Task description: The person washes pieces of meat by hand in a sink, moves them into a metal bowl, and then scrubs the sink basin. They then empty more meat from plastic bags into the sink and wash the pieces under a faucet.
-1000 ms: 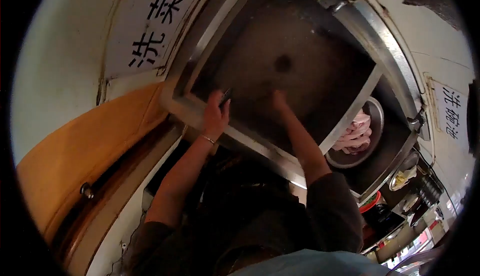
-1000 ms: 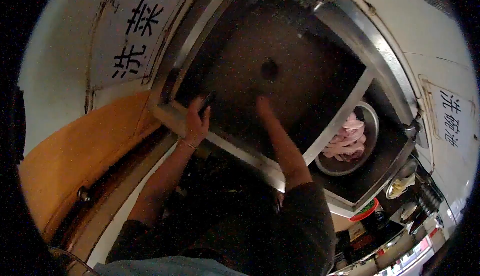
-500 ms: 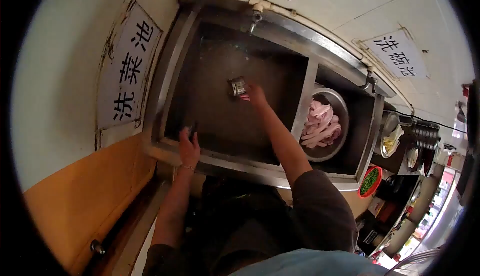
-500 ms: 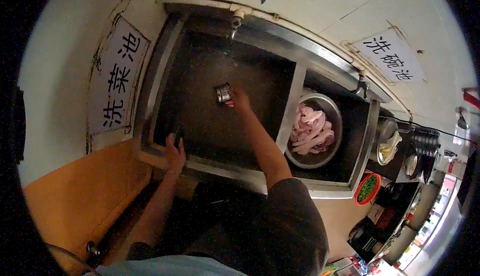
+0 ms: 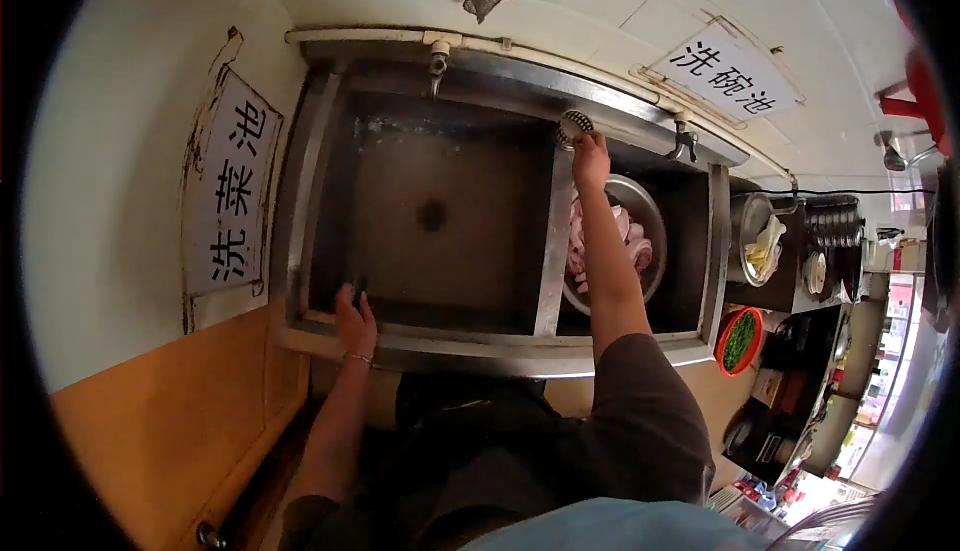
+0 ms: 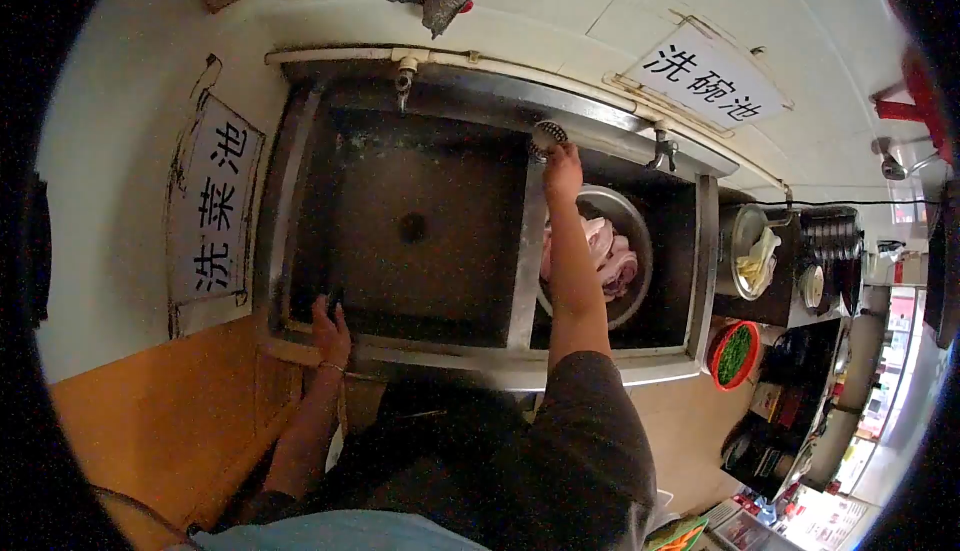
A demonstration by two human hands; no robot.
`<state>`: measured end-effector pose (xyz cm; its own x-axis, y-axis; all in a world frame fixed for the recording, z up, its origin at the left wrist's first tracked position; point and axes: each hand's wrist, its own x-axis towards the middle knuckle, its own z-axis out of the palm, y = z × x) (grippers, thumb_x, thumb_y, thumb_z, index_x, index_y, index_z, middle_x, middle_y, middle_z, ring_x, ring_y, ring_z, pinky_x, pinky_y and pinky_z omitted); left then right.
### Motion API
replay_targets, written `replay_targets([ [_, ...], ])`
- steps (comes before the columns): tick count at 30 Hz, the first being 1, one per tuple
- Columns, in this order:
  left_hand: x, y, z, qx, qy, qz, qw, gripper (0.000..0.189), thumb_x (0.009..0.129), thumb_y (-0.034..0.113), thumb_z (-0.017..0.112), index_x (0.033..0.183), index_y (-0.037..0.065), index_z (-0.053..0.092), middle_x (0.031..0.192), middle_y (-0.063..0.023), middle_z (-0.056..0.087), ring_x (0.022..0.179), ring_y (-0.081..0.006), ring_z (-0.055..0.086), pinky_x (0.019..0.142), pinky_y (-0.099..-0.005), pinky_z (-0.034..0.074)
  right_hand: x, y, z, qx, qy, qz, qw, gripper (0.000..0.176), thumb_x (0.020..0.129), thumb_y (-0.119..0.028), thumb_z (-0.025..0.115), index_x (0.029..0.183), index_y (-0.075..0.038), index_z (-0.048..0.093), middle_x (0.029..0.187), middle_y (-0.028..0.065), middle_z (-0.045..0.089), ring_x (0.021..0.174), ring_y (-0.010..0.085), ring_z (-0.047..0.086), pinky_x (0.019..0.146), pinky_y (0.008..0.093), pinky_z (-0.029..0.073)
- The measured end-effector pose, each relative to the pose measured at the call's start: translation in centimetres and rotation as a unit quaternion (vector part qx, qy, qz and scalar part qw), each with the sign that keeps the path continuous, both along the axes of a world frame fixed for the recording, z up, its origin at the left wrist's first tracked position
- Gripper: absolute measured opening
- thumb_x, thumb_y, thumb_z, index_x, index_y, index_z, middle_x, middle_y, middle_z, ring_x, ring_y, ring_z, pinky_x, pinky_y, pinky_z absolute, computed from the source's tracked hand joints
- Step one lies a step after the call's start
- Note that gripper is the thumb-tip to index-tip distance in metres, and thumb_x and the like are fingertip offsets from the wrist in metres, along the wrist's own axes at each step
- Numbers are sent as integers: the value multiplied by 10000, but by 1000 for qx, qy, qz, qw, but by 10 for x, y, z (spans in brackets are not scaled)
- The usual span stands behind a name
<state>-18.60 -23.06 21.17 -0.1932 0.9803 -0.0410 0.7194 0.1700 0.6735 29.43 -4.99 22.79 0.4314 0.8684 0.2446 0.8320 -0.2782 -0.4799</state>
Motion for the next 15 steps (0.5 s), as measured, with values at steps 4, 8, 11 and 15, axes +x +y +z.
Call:
replay_targets([
  [4,-1,3,13,-3,112,-40,993,265,832,122,518,1071,10,497,1054,-199,517,995,-354,473,847,-407,391,-29,-23,19,75,-130,23,988,497,691,-114,645,1151,-63,465,1193,166,459,1112,352,414,936,401,344],
  [8,-7,2,5,6,115,-85,990,248,826,113,522,1055,18,506,1041,-179,532,998,-352,475,843,-413,395,-141,-78,-5,-22,211,219,952,521,719,-117,597,1209,-63,429,1235,173,436,1159,327,393,983,398,298],
  [11,-5,2,-7,56,45,-104,992,236,839,118,501,1055,25,499,1040,-172,534,1006,-351,477,838,-404,400,-245,-131,-66,-133,226,474,841,629,720,-129,558,1302,-61,330,1289,182,392,1198,337,357,1014,391,268],
  [15,-2,-2,-3,-53,16,-74,996,254,849,132,490,1082,30,476,1064,-170,529,1020,-346,475,833,-380,408,-333,-137,-60,-231,288,459,808,413,722,-166,583,1117,-69,510,1118,177,523,1038,336,491,886,390,393],
])
